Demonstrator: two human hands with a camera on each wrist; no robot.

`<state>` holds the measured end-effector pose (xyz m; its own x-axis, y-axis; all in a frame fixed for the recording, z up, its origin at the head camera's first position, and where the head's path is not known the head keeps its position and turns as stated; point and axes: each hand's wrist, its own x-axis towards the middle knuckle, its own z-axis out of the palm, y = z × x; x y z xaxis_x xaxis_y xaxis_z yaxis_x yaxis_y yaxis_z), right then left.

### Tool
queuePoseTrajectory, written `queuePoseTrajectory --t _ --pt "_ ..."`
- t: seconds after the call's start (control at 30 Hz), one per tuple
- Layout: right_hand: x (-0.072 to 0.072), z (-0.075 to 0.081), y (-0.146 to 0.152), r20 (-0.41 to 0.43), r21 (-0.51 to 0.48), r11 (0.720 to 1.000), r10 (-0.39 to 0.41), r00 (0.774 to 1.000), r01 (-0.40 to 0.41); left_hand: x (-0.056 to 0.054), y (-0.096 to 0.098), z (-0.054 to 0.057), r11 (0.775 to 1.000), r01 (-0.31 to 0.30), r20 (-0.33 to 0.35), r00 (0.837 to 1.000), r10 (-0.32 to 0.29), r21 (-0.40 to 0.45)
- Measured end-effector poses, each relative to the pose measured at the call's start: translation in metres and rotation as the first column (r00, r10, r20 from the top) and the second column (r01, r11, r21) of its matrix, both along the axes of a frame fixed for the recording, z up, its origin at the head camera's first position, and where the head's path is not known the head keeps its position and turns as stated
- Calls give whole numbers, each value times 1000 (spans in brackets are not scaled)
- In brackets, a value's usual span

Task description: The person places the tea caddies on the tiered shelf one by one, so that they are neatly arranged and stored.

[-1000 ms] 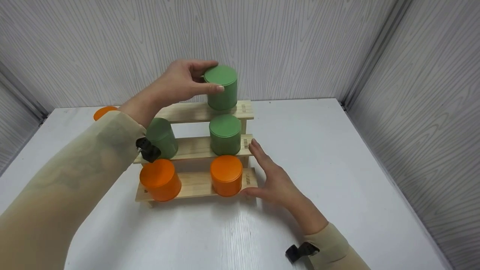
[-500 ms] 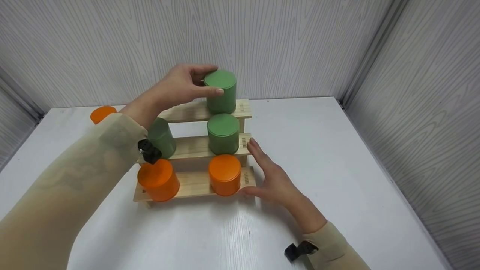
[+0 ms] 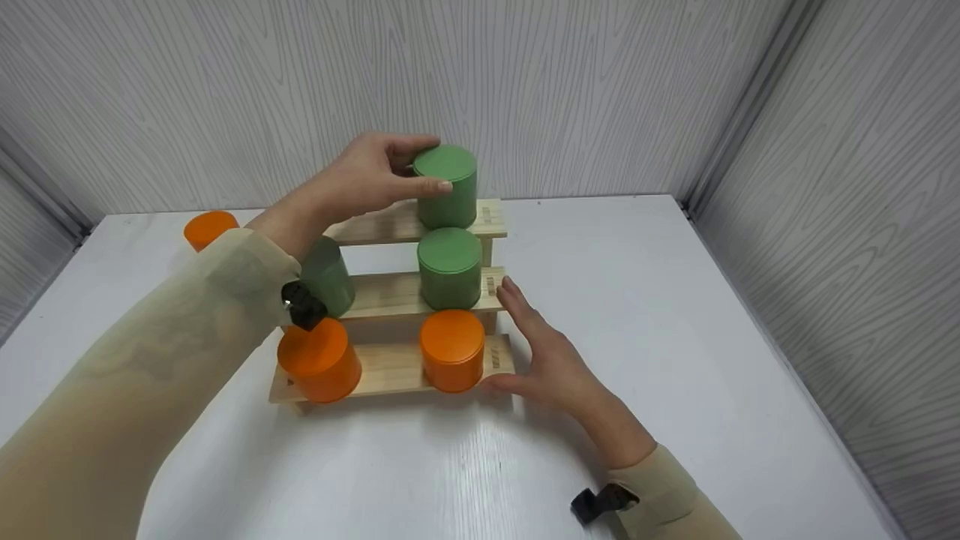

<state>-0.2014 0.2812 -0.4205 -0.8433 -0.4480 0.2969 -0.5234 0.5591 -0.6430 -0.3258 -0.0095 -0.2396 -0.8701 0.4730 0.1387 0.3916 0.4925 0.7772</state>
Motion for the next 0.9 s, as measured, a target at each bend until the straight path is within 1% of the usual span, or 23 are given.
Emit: queuePoseTrajectory --t 0.17,0.27,0.47,0.57,0.73,0.8,0.9 --pt "-1 0 0 -7 9 1000 -5 1000 5 1 -2 0 1000 20 -18 1000 -19 10" --pt "-1 0 -1 -8 12 1000 -4 1000 5 2 -6 2 1000 30 -25 999 -30 8" --pt "0 1 -1 0 13 1000 -5 1000 5 7 -21 12 999 2 -28 1000 -3 -35" --pt "0 1 1 -10 16 1000 -6 1000 7 9 -33 19 999 -23 -31 999 21 -42" --pt "0 2 3 -23 21 1000 -16 1000 17 10 -59 31 998 -64 -28 998 64 -21" --pt "0 2 3 -18 22 1000 -19 1000 20 10 -72 33 996 -90 -32 995 90 -15" --pt "0 2 2 -9 20 1000 -17 1000 17 11 -94 33 990 -141 -42 989 141 -8"
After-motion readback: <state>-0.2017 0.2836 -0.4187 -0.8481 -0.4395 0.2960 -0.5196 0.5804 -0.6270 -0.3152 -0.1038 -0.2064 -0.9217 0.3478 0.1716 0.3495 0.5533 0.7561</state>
